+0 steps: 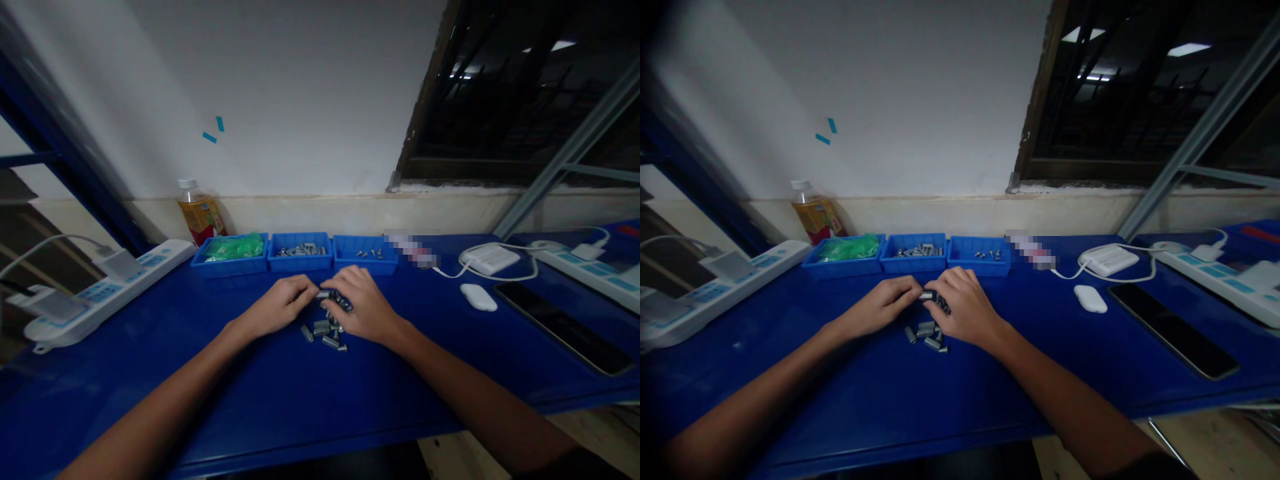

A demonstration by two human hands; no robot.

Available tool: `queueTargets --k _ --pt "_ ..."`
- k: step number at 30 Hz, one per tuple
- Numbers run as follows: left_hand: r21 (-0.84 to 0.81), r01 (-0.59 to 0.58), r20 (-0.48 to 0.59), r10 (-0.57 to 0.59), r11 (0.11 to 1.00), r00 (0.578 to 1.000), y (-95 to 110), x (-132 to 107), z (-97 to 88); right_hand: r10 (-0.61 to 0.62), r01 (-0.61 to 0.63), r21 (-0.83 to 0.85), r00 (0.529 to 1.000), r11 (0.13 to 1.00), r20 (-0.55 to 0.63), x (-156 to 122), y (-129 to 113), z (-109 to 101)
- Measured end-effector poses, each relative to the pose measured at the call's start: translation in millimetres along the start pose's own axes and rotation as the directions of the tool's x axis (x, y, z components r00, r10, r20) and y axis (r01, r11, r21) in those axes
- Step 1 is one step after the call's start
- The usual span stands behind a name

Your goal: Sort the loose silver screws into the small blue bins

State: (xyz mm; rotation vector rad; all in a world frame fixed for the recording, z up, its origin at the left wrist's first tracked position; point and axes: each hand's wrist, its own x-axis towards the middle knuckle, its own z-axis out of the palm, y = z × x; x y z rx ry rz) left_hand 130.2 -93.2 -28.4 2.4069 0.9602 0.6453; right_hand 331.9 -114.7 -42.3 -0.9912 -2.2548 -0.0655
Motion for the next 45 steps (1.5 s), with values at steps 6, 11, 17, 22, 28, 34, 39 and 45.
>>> queueTargets --k 6,11,17,22,28,34,39,45 --pt "-0.039 0.015 0.003 -0.015 0.999 1.000 -0.1 0.2 4.7 -0.008 0.007 0.038 0.999 0.999 0.048 -1.7 -3.3 3.9" --pt "-0.055 -0.013 -0.030 0.011 0.998 0.999 -2.6 -2.1 7.8 0.009 -0.011 0.061 1.000 0.998 0.026 -1.7 1.9 3.1" --pt "0.129 -0.131 -0.127 0.147 0.983 0.981 -2.7 -5.4 8.9 0.016 -0.017 0.075 1.000 0.997 0.009 -2.0 -0.9 3.5" --pt "0.258 -0.162 -0.125 0.199 0.952 0.972 -2.7 -6.0 7.4 0.016 -0.016 0.080 1.000 0.997 0.007 -2.6 -1.3 4.4" --pt "0.255 -0.114 -0.146 0.154 0.960 0.977 -1.2 -5.6 9.7 0.032 -0.033 0.071 0.999 0.997 0.025 -2.6 -1.7 5.1" --pt "0.257 -0.078 -0.111 0.110 0.963 0.988 -3.7 -4.2 13.0 0.031 -0.034 0.061 0.999 0.998 0.040 -1.9 -3.8 4.0" --pt "0.217 -0.061 -0.116 0.087 0.974 0.989 -5.1 -4.9 13.4 0.033 -0.037 0.073 0.998 0.997 0.046 -3.1 -3.6 4.1" --pt "0.129 -0.017 -0.225 0.046 0.991 0.973 -6.2 -4.3 17.0 0.045 -0.048 0.090 0.998 0.995 0.035 -3.4 -3.4 4.7"
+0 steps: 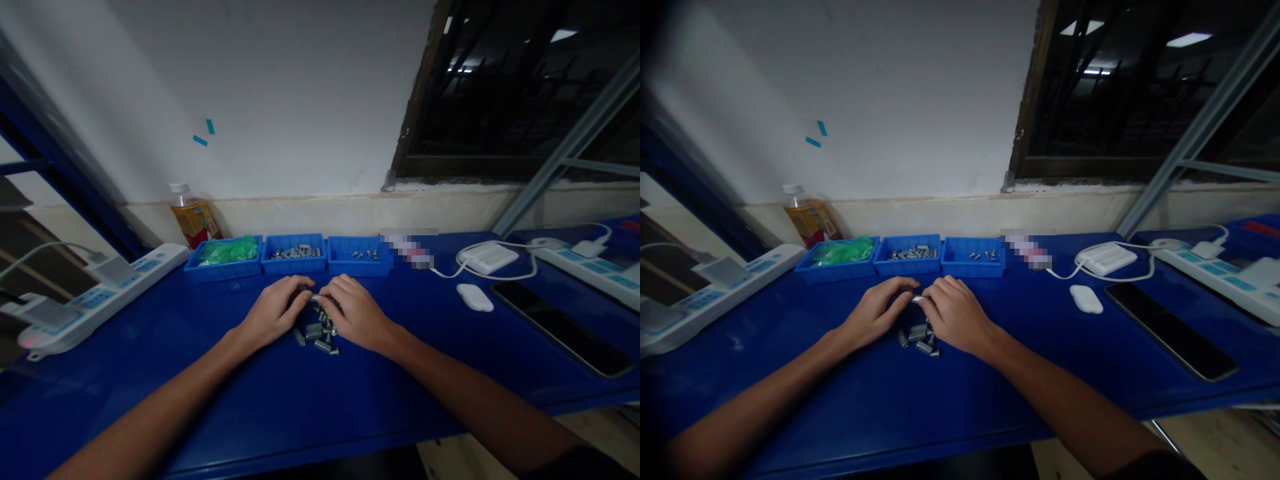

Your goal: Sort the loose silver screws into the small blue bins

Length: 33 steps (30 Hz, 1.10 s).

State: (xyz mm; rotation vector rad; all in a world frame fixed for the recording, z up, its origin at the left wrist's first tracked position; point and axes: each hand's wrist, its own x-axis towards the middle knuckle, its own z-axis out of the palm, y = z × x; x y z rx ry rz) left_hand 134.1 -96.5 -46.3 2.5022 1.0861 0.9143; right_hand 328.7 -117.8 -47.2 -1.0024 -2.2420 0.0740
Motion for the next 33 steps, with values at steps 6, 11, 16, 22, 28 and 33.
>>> queueTargets --k 6,11,16,22,28,33 --pt "-0.025 -0.018 0.000 0.018 1.000 1.000 0.9 -0.4 4.8 0.017 -0.017 -0.009 1.000 1.000 -0.006 0.0 1.0 -0.4" --pt "0.019 -0.124 -0.048 0.125 0.992 0.991 3.4 -1.4 3.9 0.035 -0.035 0.005 0.999 0.999 0.019 0.6 4.0 1.5" --pt "0.032 -0.129 -0.049 0.130 0.991 0.990 5.1 -0.5 3.7 0.054 -0.054 0.073 0.999 0.996 -0.001 -0.5 4.5 2.0" --pt "-0.022 -0.059 -0.067 0.057 0.998 0.996 2.9 -0.8 5.5 0.049 -0.045 0.104 0.998 0.994 -0.034 -2.4 1.9 0.1" --pt "-0.037 -0.048 -0.059 0.045 0.998 0.997 5.4 -1.1 4.3 0.031 -0.026 0.077 0.998 0.997 -0.058 -0.9 4.1 0.7" --pt "0.029 -0.153 -0.003 0.153 0.988 0.988 7.4 11.6 -8.8 0.066 -0.060 0.103 0.996 0.993 -0.055 0.1 5.1 0.2"
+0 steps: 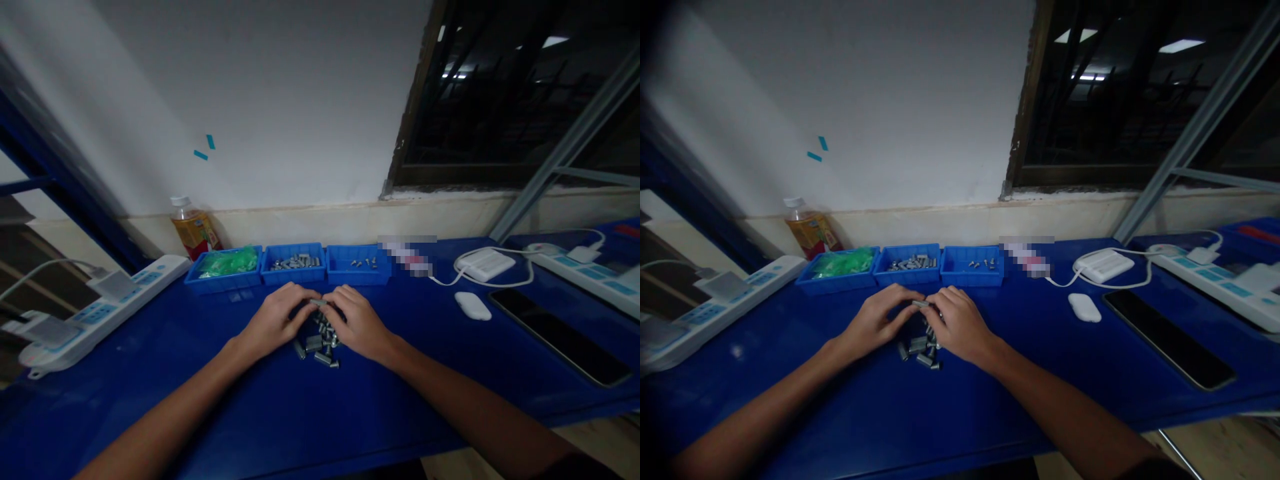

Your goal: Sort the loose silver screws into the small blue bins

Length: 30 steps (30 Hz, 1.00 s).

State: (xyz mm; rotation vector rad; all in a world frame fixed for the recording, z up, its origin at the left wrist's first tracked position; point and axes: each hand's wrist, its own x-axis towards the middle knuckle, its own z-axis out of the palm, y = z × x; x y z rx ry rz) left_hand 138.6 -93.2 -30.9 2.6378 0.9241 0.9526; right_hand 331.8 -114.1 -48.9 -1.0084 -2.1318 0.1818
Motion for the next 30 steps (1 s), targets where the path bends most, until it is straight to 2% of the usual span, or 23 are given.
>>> queueTargets --k 2,4,6,8,11,13,15,17,20,23,30 --pt "0.088 0.038 -0.044 -0.034 0.995 0.998 -11.9 10.4 -9.2 0.032 -0.032 -0.008 0.999 0.999 0.007 0.3 0.5 -0.1" --pt "0.210 0.130 -0.138 -0.102 0.969 0.985 -31.4 21.5 -17.6 0.050 -0.050 -0.026 0.999 0.998 0.014 0.5 0.5 0.4" --pt "0.356 0.200 -0.175 -0.144 0.913 0.974 -51.7 29.9 -21.8 0.040 -0.039 -0.040 0.999 0.998 0.028 0.4 -0.3 1.3" --pt "0.455 0.223 -0.199 -0.145 0.862 0.969 -63.3 32.4 -20.8 0.014 -0.012 -0.041 0.999 0.999 0.046 0.2 -1.9 2.2" --pt "0.465 0.135 -0.170 -0.061 0.875 0.983 -52.8 23.2 -12.0 -0.005 0.006 -0.028 0.999 1.000 0.041 0.2 -2.6 1.9" --pt "0.375 0.007 -0.066 0.019 0.927 0.998 -32.2 12.2 -4.6 0.002 -0.002 -0.021 1.000 1.000 0.009 0.9 0.1 0.4" --pt "0.255 -0.071 0.076 0.053 0.964 0.996 -11.9 2.4 1.8 0.018 -0.019 -0.024 0.999 1.000 -0.035 2.1 5.5 -1.3" --pt "0.145 -0.067 0.207 0.036 0.987 0.978 -0.9 -3.6 6.6 0.029 -0.031 -0.028 0.997 0.999 -0.071 3.5 11.6 -2.2" --pt "0.039 -0.015 0.325 0.002 0.999 0.946 -4.2 -6.9 11.1 0.030 -0.031 -0.017 0.997 0.999 -0.078 4.7 17.1 -1.4" --pt "0.021 -0.004 0.345 -0.004 1.000 0.939 -15.3 -8.2 13.4 0.017 -0.017 -0.001 0.999 1.000 -0.039 4.5 15.1 0.5" --pt "0.056 0.089 0.218 -0.100 0.994 0.971 -17.2 -11.5 20.4 -0.003 0.006 -0.034 0.997 0.999 0.079 2.6 4.5 3.3"
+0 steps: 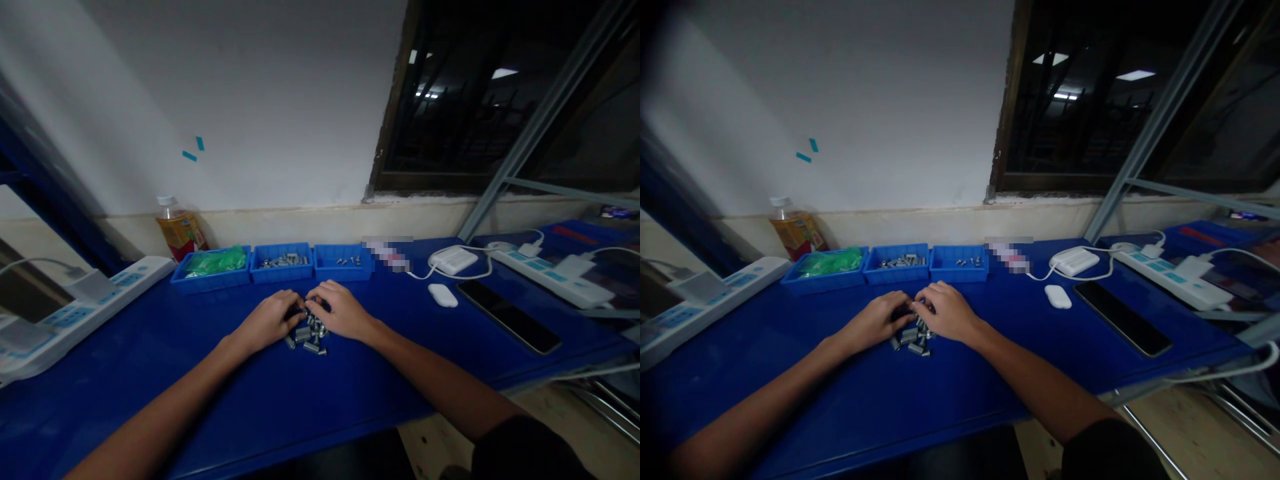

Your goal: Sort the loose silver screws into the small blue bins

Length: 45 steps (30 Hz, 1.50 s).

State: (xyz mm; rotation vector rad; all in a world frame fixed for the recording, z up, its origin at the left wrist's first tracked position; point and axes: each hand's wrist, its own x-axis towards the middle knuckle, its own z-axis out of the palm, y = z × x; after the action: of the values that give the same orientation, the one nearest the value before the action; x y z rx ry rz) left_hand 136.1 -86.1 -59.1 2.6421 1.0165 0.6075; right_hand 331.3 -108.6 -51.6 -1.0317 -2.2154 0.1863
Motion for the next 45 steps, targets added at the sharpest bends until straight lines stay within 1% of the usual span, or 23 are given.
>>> queueTargets --k 4,9,12,14,17,20,21,22,23,25,27,28,30,32,34,36,38,40,41,42,43,45 --pt "-0.040 0.039 -0.014 -0.039 0.998 0.999 4.2 0.8 4.6 0.009 -0.009 0.010 1.000 1.000 0.019 0.0 1.0 2.7" --pt "-0.193 0.089 0.010 -0.089 0.977 0.996 5.1 2.9 9.6 0.017 -0.017 0.021 1.000 1.000 0.017 0.1 3.2 3.4" --pt "-0.306 0.092 0.000 -0.097 0.947 0.995 3.5 3.6 9.4 0.000 0.000 -0.001 0.999 1.000 0.036 0.0 3.3 2.4" --pt "-0.422 0.086 -0.036 -0.111 0.902 0.993 2.4 4.4 7.6 -0.017 0.018 -0.027 0.999 0.999 0.044 0.1 2.8 2.2" --pt "-0.593 0.089 -0.088 -0.175 0.800 0.981 1.9 5.7 4.9 -0.053 0.055 -0.043 0.998 0.998 0.044 0.9 0.8 3.1" --pt "-0.706 0.101 -0.084 -0.225 0.701 0.971 2.5 6.2 5.4 -0.085 0.086 -0.048 0.996 0.995 0.024 2.1 -1.6 3.3" --pt "-0.716 0.108 -0.077 -0.232 0.690 0.970 2.4 6.2 6.1 -0.091 0.092 -0.058 0.996 0.994 0.019 2.7 -1.5 2.7" --pt "-0.699 0.115 -0.076 -0.234 0.705 0.969 2.0 6.5 7.0 -0.093 0.093 -0.074 0.996 0.993 0.011 3.5 -0.4 1.5" --pt "-0.655 0.121 -0.082 -0.229 0.746 0.970 1.4 7.1 7.7 -0.088 0.087 -0.099 0.996 0.991 -0.007 4.4 2.0 -0.3" --pt "-0.489 0.106 -0.121 -0.187 0.866 0.975 -0.8 9.8 8.4 -0.048 0.032 -0.174 0.995 0.984 -0.087 6.8 11.2 -5.3" --pt "-0.290 0.041 -0.140 -0.085 0.956 0.986 -3.5 14.7 8.3 0.019 -0.073 -0.265 0.979 0.961 -0.202 9.3 25.7 -11.2" --pt "-0.208 0.001 -0.125 -0.028 0.978 0.992 -4.9 17.5 8.2 0.056 -0.135 -0.305 0.965 0.943 -0.255 10.4 33.9 -13.9" --pt "-0.102 -0.071 -0.052 0.066 0.992 0.997 -7.5 22.4 8.3 0.128 -0.250 -0.358 0.935 0.899 -0.331 11.8 49.3 -17.8" --pt "-0.055 -0.097 0.010 0.098 0.994 0.995 -10.1 24.4 9.3 0.183 -0.327 -0.376 0.910 0.867 -0.371 12.0 59.1 -19.1" --pt "-0.051 -0.080 0.004 0.080 0.996 0.997 -12.7 22.5 11.0 0.209 -0.359 -0.367 0.897 0.858 -0.389 11.3 60.4 -17.7" --pt "-0.081 -0.034 -0.038 0.031 0.996 0.999 -15.6 18.1 12.7 0.204 -0.338 -0.338 0.904 0.878 -0.376 10.3 53.4 -13.8" --pt "-0.153 0.014 -0.085 -0.027 0.988 0.996 -18.1 13.7 13.7 0.174 -0.270 -0.289 0.932 0.919 -0.317 9.0 41.1 -8.0" --pt "-0.281 0.056 -0.130 -0.096 0.958 0.987 -19.2 11.4 13.7 0.130 -0.180 -0.221 0.966 0.958 -0.223 7.5 27.7 -1.4" --pt "-0.375 0.078 -0.153 -0.145 0.924 0.977 -18.8 11.1 13.3 0.107 -0.140 -0.186 0.979 0.972 -0.175 6.9 21.6 1.8" --pt "-0.487 0.103 -0.169 -0.209 0.867 0.963 -17.7 11.4 12.5 0.087 -0.107 -0.156 0.987 0.982 -0.134 6.4 16.2 4.6" --pt "-0.604 0.127 -0.172 -0.284 0.787 0.943 -15.8 11.9 11.5 0.071 -0.084 -0.133 0.992 0.987 -0.105 6.2 11.7 6.8" --pt "-0.806 0.157 -0.140 -0.441 0.571 0.887 -9.7 13.4 9.4 0.053 -0.062 -0.113 0.995 0.992 -0.080 6.6 5.0 9.7"
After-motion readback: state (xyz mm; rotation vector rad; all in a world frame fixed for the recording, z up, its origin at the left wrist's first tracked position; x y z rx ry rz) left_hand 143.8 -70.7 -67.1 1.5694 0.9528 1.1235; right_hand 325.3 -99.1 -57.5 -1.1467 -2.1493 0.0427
